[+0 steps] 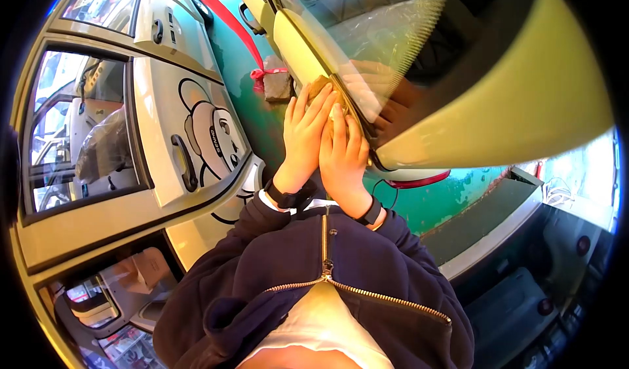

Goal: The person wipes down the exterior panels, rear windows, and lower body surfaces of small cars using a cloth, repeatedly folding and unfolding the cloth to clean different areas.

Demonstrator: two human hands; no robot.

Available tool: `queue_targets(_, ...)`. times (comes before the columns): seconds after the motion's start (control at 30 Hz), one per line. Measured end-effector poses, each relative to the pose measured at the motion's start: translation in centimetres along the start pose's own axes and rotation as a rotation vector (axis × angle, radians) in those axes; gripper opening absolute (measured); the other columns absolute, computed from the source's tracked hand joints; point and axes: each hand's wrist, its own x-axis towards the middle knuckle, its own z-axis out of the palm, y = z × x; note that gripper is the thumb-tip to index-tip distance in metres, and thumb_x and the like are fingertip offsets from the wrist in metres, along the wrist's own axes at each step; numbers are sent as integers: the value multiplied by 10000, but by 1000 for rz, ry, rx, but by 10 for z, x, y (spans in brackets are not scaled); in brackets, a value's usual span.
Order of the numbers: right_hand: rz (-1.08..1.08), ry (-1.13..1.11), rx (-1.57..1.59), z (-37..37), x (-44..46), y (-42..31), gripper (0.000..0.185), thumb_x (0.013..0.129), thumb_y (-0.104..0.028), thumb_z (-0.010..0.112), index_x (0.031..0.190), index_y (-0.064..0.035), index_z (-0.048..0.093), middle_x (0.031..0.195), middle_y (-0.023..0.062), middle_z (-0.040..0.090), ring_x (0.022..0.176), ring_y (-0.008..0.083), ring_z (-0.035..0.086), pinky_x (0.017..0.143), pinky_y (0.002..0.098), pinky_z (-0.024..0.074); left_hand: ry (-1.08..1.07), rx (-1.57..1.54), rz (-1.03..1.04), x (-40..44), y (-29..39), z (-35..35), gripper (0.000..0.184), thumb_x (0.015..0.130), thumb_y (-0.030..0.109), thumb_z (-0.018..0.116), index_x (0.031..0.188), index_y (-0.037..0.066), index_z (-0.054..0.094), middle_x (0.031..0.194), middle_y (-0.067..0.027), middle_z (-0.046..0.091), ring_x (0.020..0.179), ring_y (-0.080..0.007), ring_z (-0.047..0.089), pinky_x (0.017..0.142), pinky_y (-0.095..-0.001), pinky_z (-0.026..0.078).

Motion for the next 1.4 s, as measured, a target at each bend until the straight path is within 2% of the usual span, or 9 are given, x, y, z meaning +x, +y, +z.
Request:
queue_targets(0.43, -18, -104, 9, 90, 109, -55, 366, 738, -119, 574, 1092, -38, 613, 1352, 122, 455, 1144, 305, 455, 892, 420, 384, 82, -14, 111, 92, -137, 20, 392, 833, 186, 534, 1222, 157, 580, 1334, 17, 516, 1333, -252, 363, 1028, -529, 291)
queue_targets(0.6, 25, -68, -15, 102, 127, -68, 412, 722, -76, 560, 1131, -55, 606, 1366, 93, 442, 1098, 280, 462, 892, 389, 382, 135, -424, 146, 115, -169, 29, 345, 772, 6, 576, 1109, 60, 625, 1210, -75, 586, 1169, -347, 464, 982, -423, 383)
queue_targets(0.83, 222, -211, 191, 22, 76, -37, 454, 657, -32, 569, 1102, -78, 646, 1304, 18, 522, 956, 239, 492, 818, 356, 397, -5, -487, 217, 65, -103, 13, 452, 680, -91, 501, 1111, -7, 608, 1206, -144, 579, 1133, -339, 480, 992, -427, 335)
queue_targets(1.0, 460, -241, -14, -41, 3, -36, 384, 640, -30, 584, 1005, -82, 691, 1237, -20, 580, 874, 222, 496, 780, 351, 396, -173, -697, 437, 4, -46, 24, 427, 703, -81, 521, 1124, -53, 583, 1254, -152, 546, 1182, -348, 445, 999, -448, 326)
queue_targets(1.03, 487, -164, -23, -48, -10, -34, 339, 627, -29, 600, 942, -85, 711, 1192, -25, 605, 846, 218, 503, 770, 348, 402, -189, -693, 494, -8, -36, 25, 448, 707, -65, 534, 1152, -39, 577, 1274, -145, 530, 1195, -388, 393, 1005, -440, 326)
queue_targets(1.07, 503, -97, -48, -55, -20, -31, 269, 610, -27, 611, 852, -85, 714, 1131, -11, 620, 823, 227, 513, 762, 356, 410, -143, -644, 577, -18, -29, 31, 460, 698, 17, 577, 1156, 26, 612, 1298, -69, 530, 1123, -324, 408, 983, -405, 339)
queue_targets(1.17, 550, -51, -1, -80, -47, -15, 159, 619, -55, 602, 753, -78, 683, 1045, 19, 616, 803, 230, 535, 736, 370, 426, -69, -567, 804, -44, -6, 40, 463, 696, 67, 585, 1157, 70, 632, 1269, -21, 563, 1026, -235, 411, 871, -333, 334)
queue_targets(1.27, 564, 16, -49, -89, -58, -5, 148, 618, -60, 603, 750, -65, 670, 1069, 27, 616, 818, 238, 539, 730, 376, 434, -13, -624, 962, -46, 6, 47, 435, 690, 91, 606, 1116, 147, 673, 1250, 70, 574, 858, -187, 405, 727, -303, 337)
queue_targets(1.4, 752, 119, -122, -118, -128, 35, 155, 655, -28, 615, 795, -50, 678, 1134, 31, 598, 850, 237, 545, 756, 383, 440, -229, -786, 1148, -64, 78, 54, 479, 685, 55, 626, 1149, 168, 655, 1246, 59, 569, 909, -217, 433, 776, -322, 382)
